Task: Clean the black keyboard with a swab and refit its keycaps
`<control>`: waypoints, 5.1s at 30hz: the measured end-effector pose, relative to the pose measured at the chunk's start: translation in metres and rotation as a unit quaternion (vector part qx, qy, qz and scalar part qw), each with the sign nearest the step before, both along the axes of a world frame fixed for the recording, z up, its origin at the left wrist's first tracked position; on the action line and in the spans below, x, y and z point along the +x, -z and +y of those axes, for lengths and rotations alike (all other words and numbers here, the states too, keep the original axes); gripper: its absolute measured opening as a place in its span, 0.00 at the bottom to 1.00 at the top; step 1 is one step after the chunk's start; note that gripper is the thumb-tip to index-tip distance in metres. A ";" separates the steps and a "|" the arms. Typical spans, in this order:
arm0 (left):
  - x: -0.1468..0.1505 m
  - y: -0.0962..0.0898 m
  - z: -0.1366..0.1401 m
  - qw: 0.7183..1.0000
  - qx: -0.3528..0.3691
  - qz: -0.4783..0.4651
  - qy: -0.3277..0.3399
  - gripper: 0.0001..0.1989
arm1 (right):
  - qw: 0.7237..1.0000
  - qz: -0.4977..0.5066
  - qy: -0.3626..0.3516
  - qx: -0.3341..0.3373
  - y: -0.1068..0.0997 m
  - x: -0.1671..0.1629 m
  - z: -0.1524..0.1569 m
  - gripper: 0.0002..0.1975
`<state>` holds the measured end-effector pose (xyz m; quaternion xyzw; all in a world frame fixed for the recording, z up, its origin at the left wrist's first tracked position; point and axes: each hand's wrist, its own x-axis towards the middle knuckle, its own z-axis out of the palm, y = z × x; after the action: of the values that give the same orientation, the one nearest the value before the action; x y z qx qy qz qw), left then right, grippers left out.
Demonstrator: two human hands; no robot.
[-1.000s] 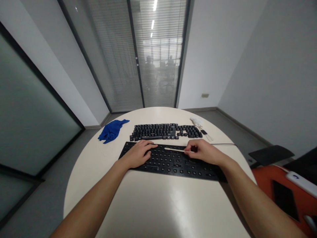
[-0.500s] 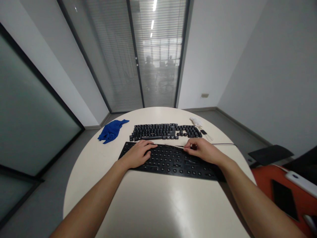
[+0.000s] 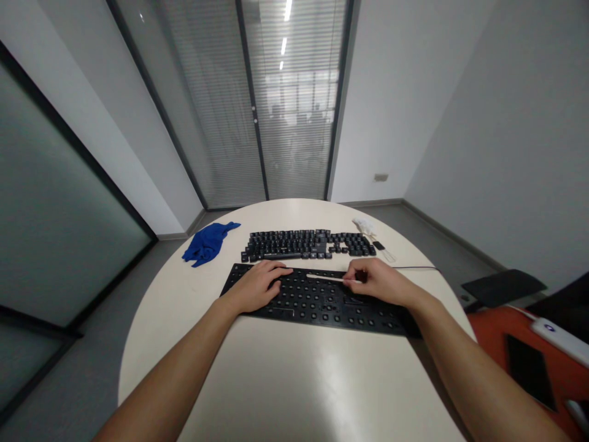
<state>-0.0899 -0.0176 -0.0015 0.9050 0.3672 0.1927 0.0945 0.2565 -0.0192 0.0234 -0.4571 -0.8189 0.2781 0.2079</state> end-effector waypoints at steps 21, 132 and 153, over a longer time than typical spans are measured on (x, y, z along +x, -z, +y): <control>0.000 0.002 0.001 1.000 0.000 0.006 -0.001 0.23 | 0.999 -0.011 0.037 0.015 0.000 0.006 0.002 0.03; -0.007 0.000 0.005 1.000 0.006 -0.007 -0.029 0.17 | 0.996 -0.061 -0.047 0.043 -0.008 -0.029 -0.016 0.02; -0.008 0.001 0.005 0.999 0.004 -0.006 -0.032 0.17 | 0.998 -0.054 -0.015 0.039 -0.006 -0.015 -0.008 0.06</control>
<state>-0.0979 -0.0126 -0.0023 0.8919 0.3949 0.2024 0.0872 0.2413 -0.0276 0.0296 -0.4505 -0.8459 0.2243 0.1767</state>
